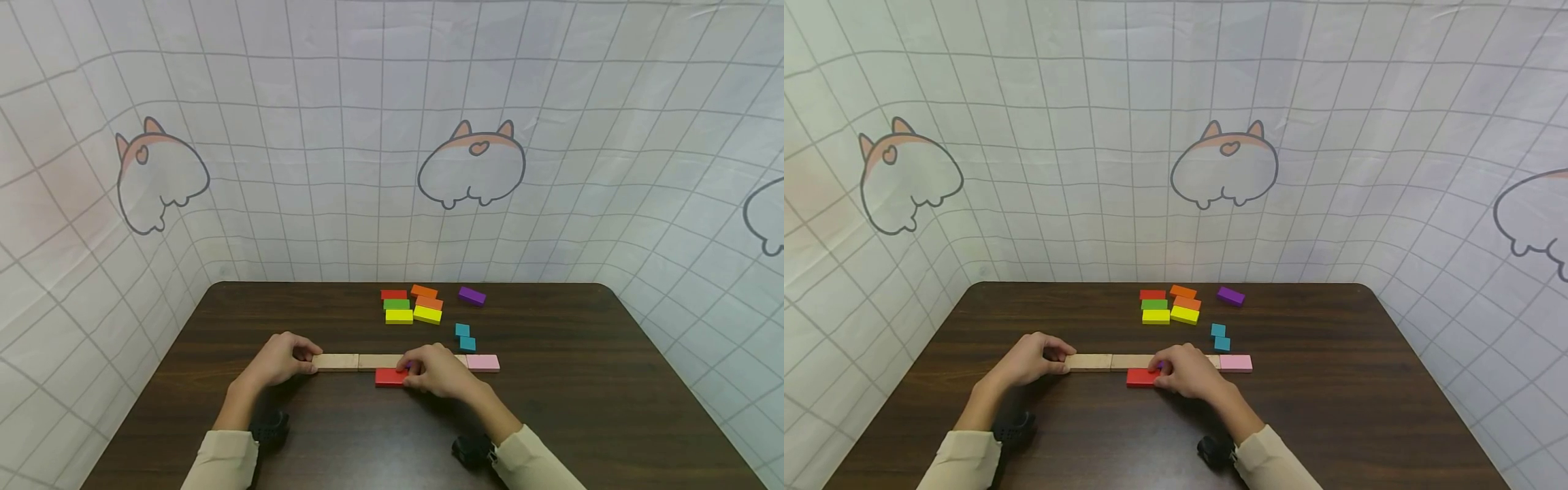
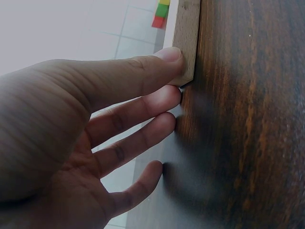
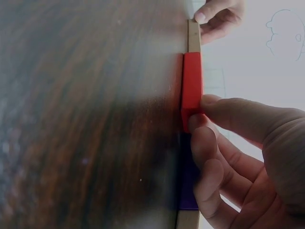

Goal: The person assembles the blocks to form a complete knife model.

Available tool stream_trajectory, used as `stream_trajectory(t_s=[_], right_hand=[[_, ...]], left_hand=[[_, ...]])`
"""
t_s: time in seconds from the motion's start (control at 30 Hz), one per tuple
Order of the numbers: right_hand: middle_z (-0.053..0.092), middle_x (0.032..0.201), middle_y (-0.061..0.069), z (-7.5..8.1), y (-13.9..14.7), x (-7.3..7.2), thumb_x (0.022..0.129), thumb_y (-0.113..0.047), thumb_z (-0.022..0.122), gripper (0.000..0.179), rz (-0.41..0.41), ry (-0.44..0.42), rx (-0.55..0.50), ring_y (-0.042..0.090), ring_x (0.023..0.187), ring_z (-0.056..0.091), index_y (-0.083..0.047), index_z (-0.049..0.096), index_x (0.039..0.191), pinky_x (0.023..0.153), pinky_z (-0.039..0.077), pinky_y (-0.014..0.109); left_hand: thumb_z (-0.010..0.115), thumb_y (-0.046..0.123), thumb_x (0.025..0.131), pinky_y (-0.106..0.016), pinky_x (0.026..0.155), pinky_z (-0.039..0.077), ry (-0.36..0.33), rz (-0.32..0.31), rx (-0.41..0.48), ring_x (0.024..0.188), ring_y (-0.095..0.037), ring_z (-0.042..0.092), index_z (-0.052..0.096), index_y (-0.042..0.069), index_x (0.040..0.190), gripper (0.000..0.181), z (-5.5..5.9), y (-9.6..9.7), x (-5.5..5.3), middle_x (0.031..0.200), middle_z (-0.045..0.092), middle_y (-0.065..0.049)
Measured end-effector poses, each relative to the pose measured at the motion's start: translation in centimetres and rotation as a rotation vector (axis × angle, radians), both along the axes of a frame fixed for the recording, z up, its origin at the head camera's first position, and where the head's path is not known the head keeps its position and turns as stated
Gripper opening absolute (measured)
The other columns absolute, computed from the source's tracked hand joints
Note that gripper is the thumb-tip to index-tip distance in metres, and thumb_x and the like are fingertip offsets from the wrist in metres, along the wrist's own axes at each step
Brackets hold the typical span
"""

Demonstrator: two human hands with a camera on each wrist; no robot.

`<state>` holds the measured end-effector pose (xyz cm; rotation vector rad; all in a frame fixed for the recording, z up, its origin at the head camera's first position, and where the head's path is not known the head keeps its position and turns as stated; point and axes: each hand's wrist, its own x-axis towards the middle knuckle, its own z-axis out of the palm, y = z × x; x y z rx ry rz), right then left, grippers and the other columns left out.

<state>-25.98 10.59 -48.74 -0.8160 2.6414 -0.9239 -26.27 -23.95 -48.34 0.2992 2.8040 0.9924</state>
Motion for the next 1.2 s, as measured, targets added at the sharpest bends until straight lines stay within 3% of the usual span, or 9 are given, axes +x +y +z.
stream_trajectory(t_s=[0.87, 1.2], right_hand=[[0.062, 0.072, -0.007, 0.3, -0.3, 0.0, 0.092, -0.016, 0.077, 0.016, 0.001, -0.005, 0.002, 0.006, 0.056, 0.056, -0.017, 0.076, 0.108, 0.054, 0.049, 0.023], [0.068, 0.079, -0.005, 1.4, 1.2, -0.5, 0.094, -0.016, 0.075, 0.017, 0.007, -0.003, -0.060, 0.012, 0.060, 0.061, -0.013, 0.075, 0.111, 0.058, 0.052, 0.025]], left_hand=[[0.084, 0.013, 0.084, -0.031, 0.072, 0.053, -0.007, 0.006, 0.000, 0.080, -0.011, 0.062, 0.080, 0.014, 0.105, 0.022, 0.2, 0.1, 0.1, 0.088, 0.070, 0.004], [0.084, 0.013, 0.084, -0.031, 0.073, 0.053, -0.003, 0.002, -0.001, 0.080, -0.011, 0.062, 0.080, 0.015, 0.105, 0.021, 0.3, 0.0, 0.1, 0.088, 0.071, 0.004]])
